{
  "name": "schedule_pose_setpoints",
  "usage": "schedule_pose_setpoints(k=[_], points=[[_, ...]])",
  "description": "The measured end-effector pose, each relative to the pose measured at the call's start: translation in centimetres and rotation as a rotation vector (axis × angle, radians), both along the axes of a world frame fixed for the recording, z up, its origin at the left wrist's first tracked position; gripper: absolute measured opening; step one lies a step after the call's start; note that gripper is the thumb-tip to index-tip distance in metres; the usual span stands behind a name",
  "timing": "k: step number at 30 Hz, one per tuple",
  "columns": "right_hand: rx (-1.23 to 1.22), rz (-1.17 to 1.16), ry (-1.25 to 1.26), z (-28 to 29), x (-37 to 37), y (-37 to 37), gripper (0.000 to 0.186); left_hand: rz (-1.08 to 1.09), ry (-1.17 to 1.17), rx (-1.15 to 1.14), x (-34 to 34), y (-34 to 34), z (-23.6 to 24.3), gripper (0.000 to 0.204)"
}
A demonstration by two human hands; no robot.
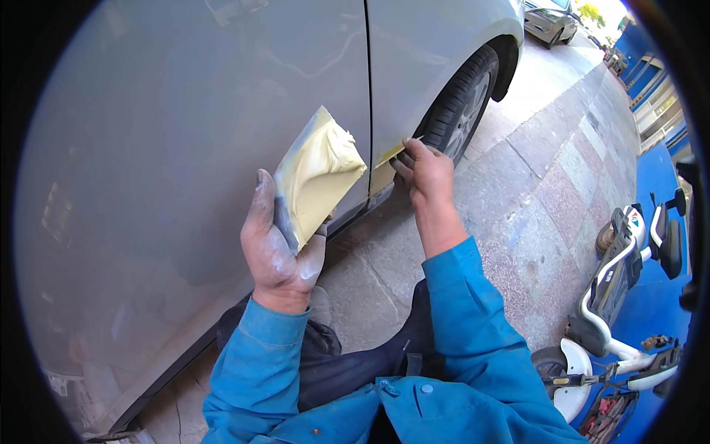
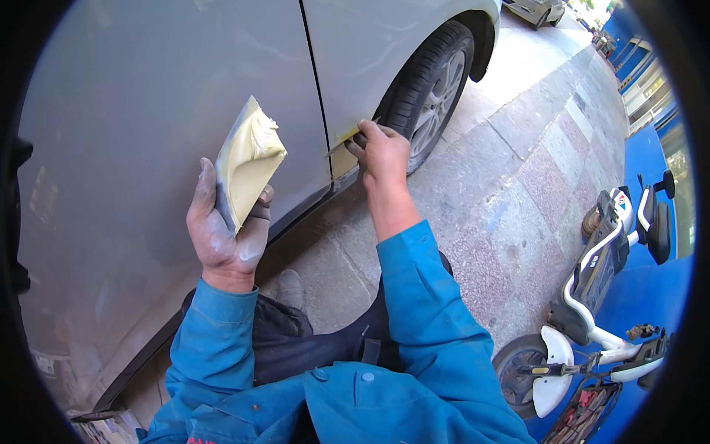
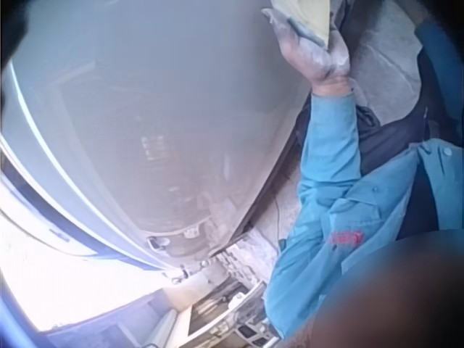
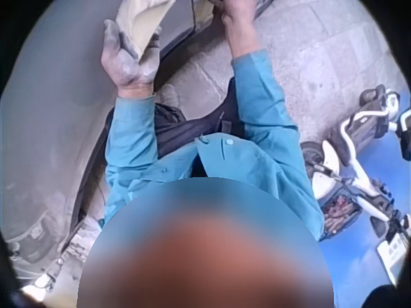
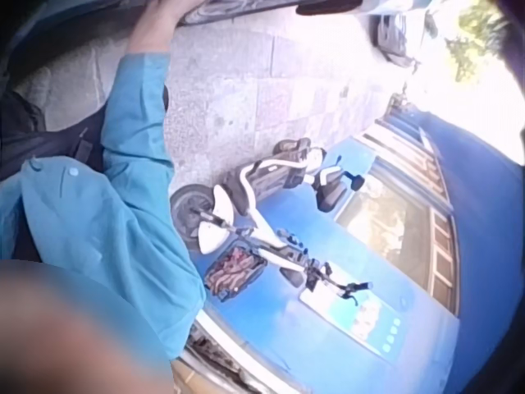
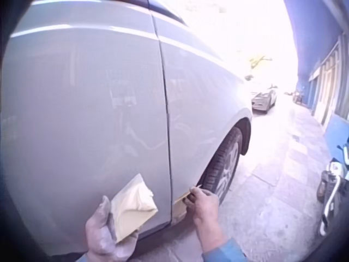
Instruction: The person applies a yellow body filler to a white car's side panel using a spreader, smoothing the material along the panel edge. The person then moves to a silver car and applies the same filler to the rear quarter panel near the wheel arch.
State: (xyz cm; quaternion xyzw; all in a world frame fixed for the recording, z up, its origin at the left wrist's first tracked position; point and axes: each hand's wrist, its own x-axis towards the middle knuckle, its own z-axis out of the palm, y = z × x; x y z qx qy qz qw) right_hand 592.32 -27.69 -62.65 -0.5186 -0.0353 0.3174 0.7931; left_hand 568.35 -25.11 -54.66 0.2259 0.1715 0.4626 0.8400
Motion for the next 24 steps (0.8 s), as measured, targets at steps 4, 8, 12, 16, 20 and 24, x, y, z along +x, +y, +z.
schedule_pose_setpoints(k=[4,8,12,16,20,24], points=[[0.032,-0.020,-0.079,2.4,1.1,-0.6,0.026,-0.003,0.018,0.009,0.2,-0.2,0.0,0.045],[0.016,-0.088,-0.249,2.7,0.8,-3.4,0.019,0.004,-0.005,0.000,-0.4,0.1,0.1,0.043],[-0.223,-0.036,-0.732,-3.7,1.0,-6.7,0.018,0.017,-0.022,-0.016,-0.3,0.2,0.1,0.043],[-0.332,-0.027,-1.218,-6.4,1.0,-8.1,0.027,0.021,-0.006,-0.022,-0.5,0.1,0.0,0.044],[-0.328,-0.110,-1.598,-6.2,1.0,-7.1,0.039,0.014,-0.011,0.000,-0.7,0.1,-0.2,0.044],[-0.338,-0.198,-1.743,-6.5,0.6,-6.1,0.051,0.006,-0.020,-0.003,-0.6,0.0,-0.2,0.044]])
